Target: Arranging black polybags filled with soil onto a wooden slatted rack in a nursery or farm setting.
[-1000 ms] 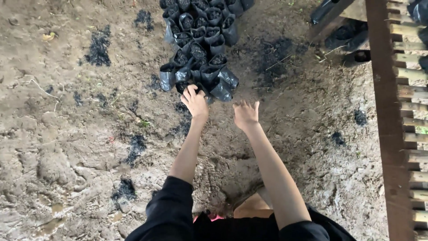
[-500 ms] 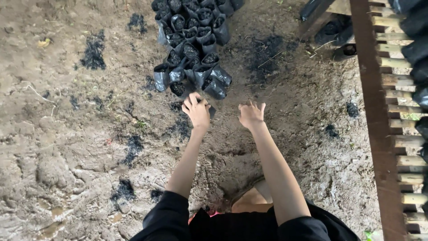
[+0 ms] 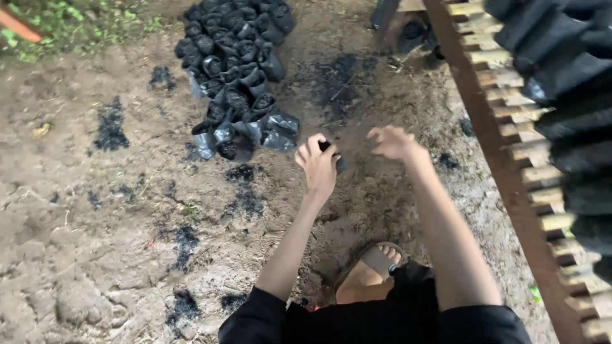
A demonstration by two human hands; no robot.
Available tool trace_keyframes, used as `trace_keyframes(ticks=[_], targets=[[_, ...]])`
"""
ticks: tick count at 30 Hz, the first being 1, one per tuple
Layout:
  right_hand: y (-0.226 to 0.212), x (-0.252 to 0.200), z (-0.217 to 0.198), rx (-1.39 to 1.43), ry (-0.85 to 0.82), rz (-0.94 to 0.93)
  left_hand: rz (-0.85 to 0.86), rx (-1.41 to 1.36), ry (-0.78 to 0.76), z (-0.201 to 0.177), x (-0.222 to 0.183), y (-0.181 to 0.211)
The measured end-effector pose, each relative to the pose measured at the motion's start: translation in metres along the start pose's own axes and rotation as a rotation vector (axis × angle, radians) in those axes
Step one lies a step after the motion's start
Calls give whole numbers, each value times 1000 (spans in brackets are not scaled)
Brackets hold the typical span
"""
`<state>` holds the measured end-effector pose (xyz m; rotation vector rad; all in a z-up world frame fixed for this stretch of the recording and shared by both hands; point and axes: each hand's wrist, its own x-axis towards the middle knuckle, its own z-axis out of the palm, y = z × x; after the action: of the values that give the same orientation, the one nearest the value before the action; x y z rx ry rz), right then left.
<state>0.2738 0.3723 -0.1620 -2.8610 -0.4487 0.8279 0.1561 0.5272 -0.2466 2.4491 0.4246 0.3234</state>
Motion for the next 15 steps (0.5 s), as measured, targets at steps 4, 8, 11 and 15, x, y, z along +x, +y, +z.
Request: trace_keyframes(ticks=[4,8,11,15], targets=[[92,-18,-40,89,-87,-28,197,-85,22,-1,-7,68],[123,-113,-88,433,-100,-247,466,-237,33,10,-2,153],[139,-180,-89,259,248,-276,579,-275,67,3,-2,226],[175,-233,-71,417,586,-199,676,-395,28,3,-16,317]])
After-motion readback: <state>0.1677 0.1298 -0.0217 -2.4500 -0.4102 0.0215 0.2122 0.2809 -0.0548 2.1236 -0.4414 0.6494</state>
